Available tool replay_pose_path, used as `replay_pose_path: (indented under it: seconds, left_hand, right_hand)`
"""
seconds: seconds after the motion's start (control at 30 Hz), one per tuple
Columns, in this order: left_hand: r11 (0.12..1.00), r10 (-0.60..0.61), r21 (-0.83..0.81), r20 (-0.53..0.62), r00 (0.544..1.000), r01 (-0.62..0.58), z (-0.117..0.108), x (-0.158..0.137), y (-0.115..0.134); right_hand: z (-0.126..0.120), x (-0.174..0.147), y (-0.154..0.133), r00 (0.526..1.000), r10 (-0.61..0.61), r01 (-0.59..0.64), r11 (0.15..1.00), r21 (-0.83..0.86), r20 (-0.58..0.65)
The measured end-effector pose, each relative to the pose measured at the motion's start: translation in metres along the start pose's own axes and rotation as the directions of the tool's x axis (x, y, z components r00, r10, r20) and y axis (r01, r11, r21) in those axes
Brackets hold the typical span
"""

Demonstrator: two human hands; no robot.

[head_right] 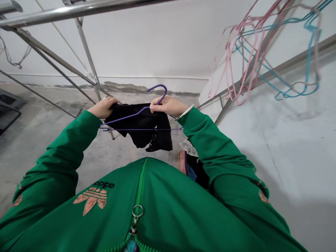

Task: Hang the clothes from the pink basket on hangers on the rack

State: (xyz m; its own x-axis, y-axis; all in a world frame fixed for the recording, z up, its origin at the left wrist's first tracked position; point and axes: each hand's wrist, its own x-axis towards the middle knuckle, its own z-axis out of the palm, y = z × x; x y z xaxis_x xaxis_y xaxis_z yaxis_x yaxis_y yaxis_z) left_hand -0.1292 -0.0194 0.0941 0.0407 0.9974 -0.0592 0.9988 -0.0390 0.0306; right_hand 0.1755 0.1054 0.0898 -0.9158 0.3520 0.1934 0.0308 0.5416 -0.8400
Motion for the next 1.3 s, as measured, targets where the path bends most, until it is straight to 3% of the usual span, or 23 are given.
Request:
replay_pose_path:
  seconds: [0.2, 0.43, 0.6, 0.67, 0.73, 0.8, 0.9, 0.97, 1.13, 1.23, 1.3]
  left_hand:
    - [0.992, -0.12, -0.04, -0.006, 0.993, 0.119, -0.009, -0.007, 0.007]
    - [0.956, -0.252, 0.161, 0.023, 0.968, 0.245, -0.008, -0.014, 0.017]
    - [0.912, -0.315, 0.284, 0.017, 0.949, 0.298, -0.019, -0.021, 0.042]
    - [0.92, -0.282, 0.298, 0.057, 0.958, 0.253, -0.02, -0.025, 0.056]
    - [0.959, -0.171, 0.242, 0.078, 0.982, 0.147, -0.016, -0.026, 0.07]
    - [0.991, -0.074, 0.114, -0.018, 0.997, 0.075, -0.007, -0.022, 0.084]
    - [0.994, -0.102, -0.074, -0.278, 0.955, 0.085, 0.008, -0.007, 0.104]
    - [0.984, -0.154, -0.145, -0.361, 0.92, 0.108, 0.015, 0.006, 0.114]
    - [0.967, -0.126, -0.245, -0.208, 0.97, 0.073, 0.013, 0.028, 0.117]
    - [0.957, -0.168, -0.274, -0.27, 0.948, 0.092, 0.005, 0.032, 0.106]
    - [0.942, -0.215, -0.317, -0.323, 0.922, 0.108, -0.001, 0.032, 0.096]
  right_hand:
    - [-0.002, 0.005, -0.011, 0.985, 0.106, -0.116, 0.991, -0.067, -0.135]
    - [-0.002, 0.008, -0.006, 0.964, 0.137, -0.189, 0.956, -0.224, -0.227]
    - [0.005, 0.013, 0.001, 0.918, 0.114, -0.265, 0.89, -0.371, -0.381]
    - [0.008, 0.014, 0.003, 0.897, 0.091, -0.269, 0.888, -0.373, -0.432]
    - [0.011, 0.015, 0.004, 0.889, 0.06, -0.236, 0.91, -0.342, -0.454]
    - [0.015, 0.017, 0.004, 0.892, 0.027, -0.181, 0.936, -0.302, -0.451]
    - [0.022, 0.021, 0.002, 0.913, -0.02, -0.109, 0.95, -0.291, -0.407]
    - [0.025, 0.026, 0.002, 0.933, -0.049, -0.071, 0.946, -0.316, -0.355]
    - [0.013, 0.036, 0.006, 0.97, -0.106, 0.015, 0.925, -0.379, -0.221]
    - [0.005, 0.028, 0.01, 0.91, -0.223, 0.02, 0.865, -0.501, -0.349]
    - [0.01, 0.012, 0.015, 0.797, -0.272, -0.09, 0.829, -0.552, -0.54]
